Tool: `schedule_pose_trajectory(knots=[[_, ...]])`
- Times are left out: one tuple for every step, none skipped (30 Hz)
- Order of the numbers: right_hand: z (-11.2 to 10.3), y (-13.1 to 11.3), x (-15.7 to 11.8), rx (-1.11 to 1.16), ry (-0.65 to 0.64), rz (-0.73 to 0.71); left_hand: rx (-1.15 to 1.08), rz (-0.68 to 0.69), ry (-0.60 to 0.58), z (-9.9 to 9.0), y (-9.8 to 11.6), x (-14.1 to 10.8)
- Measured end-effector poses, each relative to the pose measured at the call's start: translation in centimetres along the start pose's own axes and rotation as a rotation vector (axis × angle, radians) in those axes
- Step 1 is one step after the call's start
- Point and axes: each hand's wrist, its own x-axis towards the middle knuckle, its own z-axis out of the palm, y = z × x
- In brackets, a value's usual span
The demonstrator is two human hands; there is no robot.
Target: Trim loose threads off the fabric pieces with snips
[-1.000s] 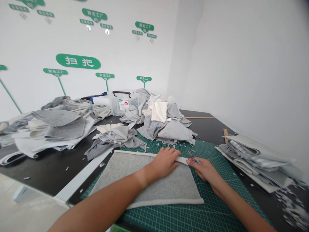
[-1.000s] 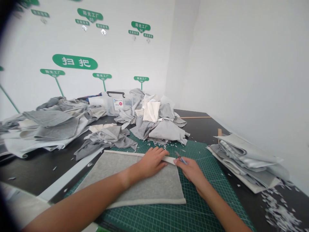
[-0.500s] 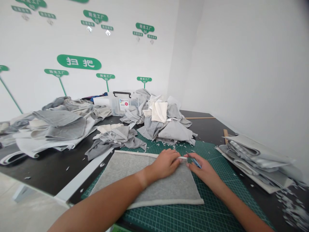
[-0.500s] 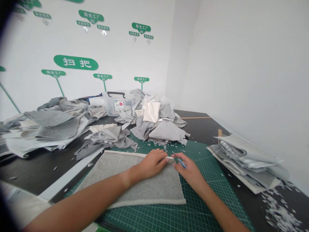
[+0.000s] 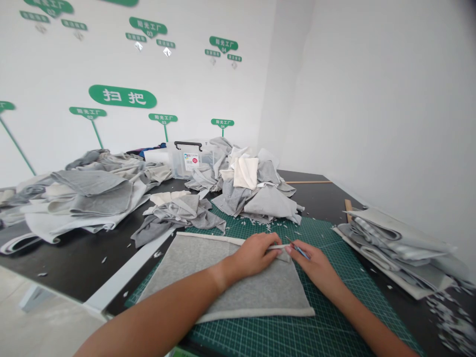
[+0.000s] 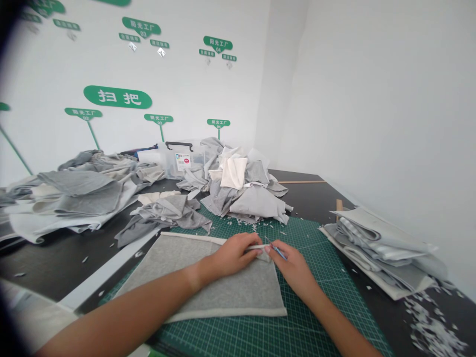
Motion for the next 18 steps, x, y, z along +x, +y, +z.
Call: schedule_pose_trajectory(knots=[[0.04, 0.17, 0.01, 0.003, 0.0, -0.005, -0.006, 0.003, 0.004, -0.12, 0.07, 0.02], [0.08, 0.3, 0.02, 0.007, -0.001, -0.01, -0.008, 0.009, 0.006, -0.23, 0.14, 0.05], [0.11, 0.4, 0.02, 0.008, -0.001, -0.013, -0.006, 0.017, 0.006, -0.32, 0.21, 0.07], [0.14, 0.44, 0.03, 0.008, -0.001, -0.013, -0.002, 0.021, 0.005, -0.39, 0.27, 0.09], [0.14, 0.43, 0.04, 0.008, 0.0, -0.012, 0.004, 0.023, 0.007, -0.43, 0.33, 0.11], [0.13, 0.39, 0.05, 0.01, 0.0, -0.009, 0.013, 0.021, 0.007, -0.45, 0.37, 0.12], [0.1, 0.31, 0.07, 0.017, 0.004, -0.006, 0.023, 0.019, 0.007, -0.43, 0.41, 0.12], [0.06, 0.21, 0.09, 0.028, 0.01, -0.005, 0.033, 0.018, 0.005, -0.4, 0.43, 0.12], [0.01, 0.1, 0.11, 0.042, 0.017, -0.004, 0.043, 0.018, 0.003, -0.36, 0.44, 0.11], [-0.04, 0.0, 0.12, 0.054, 0.023, -0.004, 0.051, 0.019, -0.001, -0.3, 0.43, 0.1], [-0.08, -0.08, 0.11, 0.06, 0.026, -0.004, 0.056, 0.02, -0.006, -0.25, 0.42, 0.08], [-0.1, -0.15, 0.09, 0.059, 0.028, -0.003, 0.058, 0.022, -0.011, -0.2, 0.4, 0.06], [-0.11, -0.2, 0.06, 0.051, 0.025, -0.003, 0.054, 0.023, -0.017, -0.16, 0.39, 0.04], [-0.11, -0.23, 0.02, 0.04, 0.019, -0.001, 0.047, 0.021, -0.023, -0.14, 0.38, 0.01], [-0.09, -0.26, -0.03, 0.028, 0.014, 0.002, 0.035, 0.015, -0.027, -0.14, 0.4, -0.02], [-0.06, -0.29, -0.09, 0.018, 0.013, 0.005, 0.021, 0.005, -0.028, -0.16, 0.44, -0.04], [-0.04, -0.34, -0.14, 0.01, 0.012, 0.006, 0.008, -0.01, -0.025, -0.21, 0.5, -0.05], [-0.02, -0.4, -0.18, 0.008, 0.012, 0.006, -0.001, -0.023, -0.022, -0.28, 0.57, -0.05]])
